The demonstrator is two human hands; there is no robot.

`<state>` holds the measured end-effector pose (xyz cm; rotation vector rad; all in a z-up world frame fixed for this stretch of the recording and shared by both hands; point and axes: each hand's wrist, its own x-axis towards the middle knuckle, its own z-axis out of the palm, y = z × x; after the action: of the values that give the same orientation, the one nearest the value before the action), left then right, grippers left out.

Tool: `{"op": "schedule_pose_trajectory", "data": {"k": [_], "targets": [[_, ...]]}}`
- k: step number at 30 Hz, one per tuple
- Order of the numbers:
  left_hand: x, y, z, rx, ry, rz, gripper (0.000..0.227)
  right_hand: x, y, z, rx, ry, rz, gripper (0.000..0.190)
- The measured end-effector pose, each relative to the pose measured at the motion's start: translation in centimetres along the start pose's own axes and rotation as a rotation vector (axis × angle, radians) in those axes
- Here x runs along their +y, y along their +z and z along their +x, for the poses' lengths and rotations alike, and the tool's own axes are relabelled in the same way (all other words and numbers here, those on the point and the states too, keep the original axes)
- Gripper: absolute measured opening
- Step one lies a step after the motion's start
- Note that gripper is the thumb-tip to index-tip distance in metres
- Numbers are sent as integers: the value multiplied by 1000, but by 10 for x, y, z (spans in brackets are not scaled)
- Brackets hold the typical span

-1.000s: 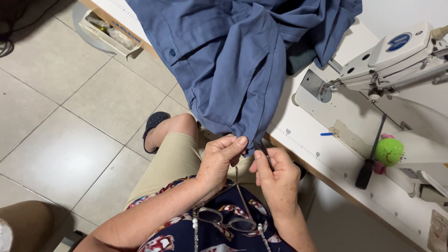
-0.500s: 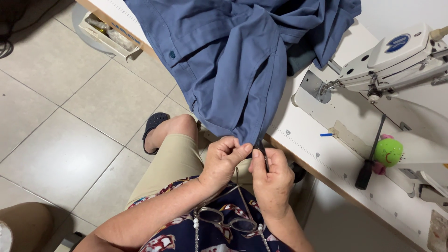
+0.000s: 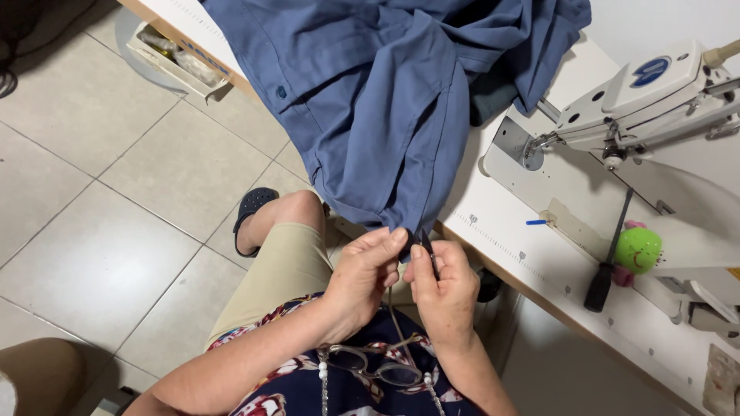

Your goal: Trimming loose threads and inspecting a pair of blue trousers at a sewing workstation

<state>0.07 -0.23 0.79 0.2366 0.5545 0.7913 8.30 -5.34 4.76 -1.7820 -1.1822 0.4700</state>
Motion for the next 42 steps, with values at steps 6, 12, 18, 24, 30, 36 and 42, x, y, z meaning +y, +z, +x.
{"op": "schedule_pose_trajectory", "data": {"k": [6,12,18,24,30,36,42], "targets": [[-5,-4,7,108,-24,14,34,-6,-5,-3,-33,-10,-38,13],[-10,-8,15,90,175,189,39,5,2,-4,87,-103,-162,11],[-13,-11,15,57,214,201,33,3,4,-3,99,-111,-138,12],[-3,-6,6,75,103,134,37,-3,-8,3,-77,53,-186,16],[-5,-5,7,108,100,160,40,-3,-8,6,17,140,-22,15],[8,-7,0,12,217,505,41,14,-10,1,117,-60,-96,10],[29,-22,-3,-43,1281,1445,20,50,0,-3,221,-169,-49,25]]}}
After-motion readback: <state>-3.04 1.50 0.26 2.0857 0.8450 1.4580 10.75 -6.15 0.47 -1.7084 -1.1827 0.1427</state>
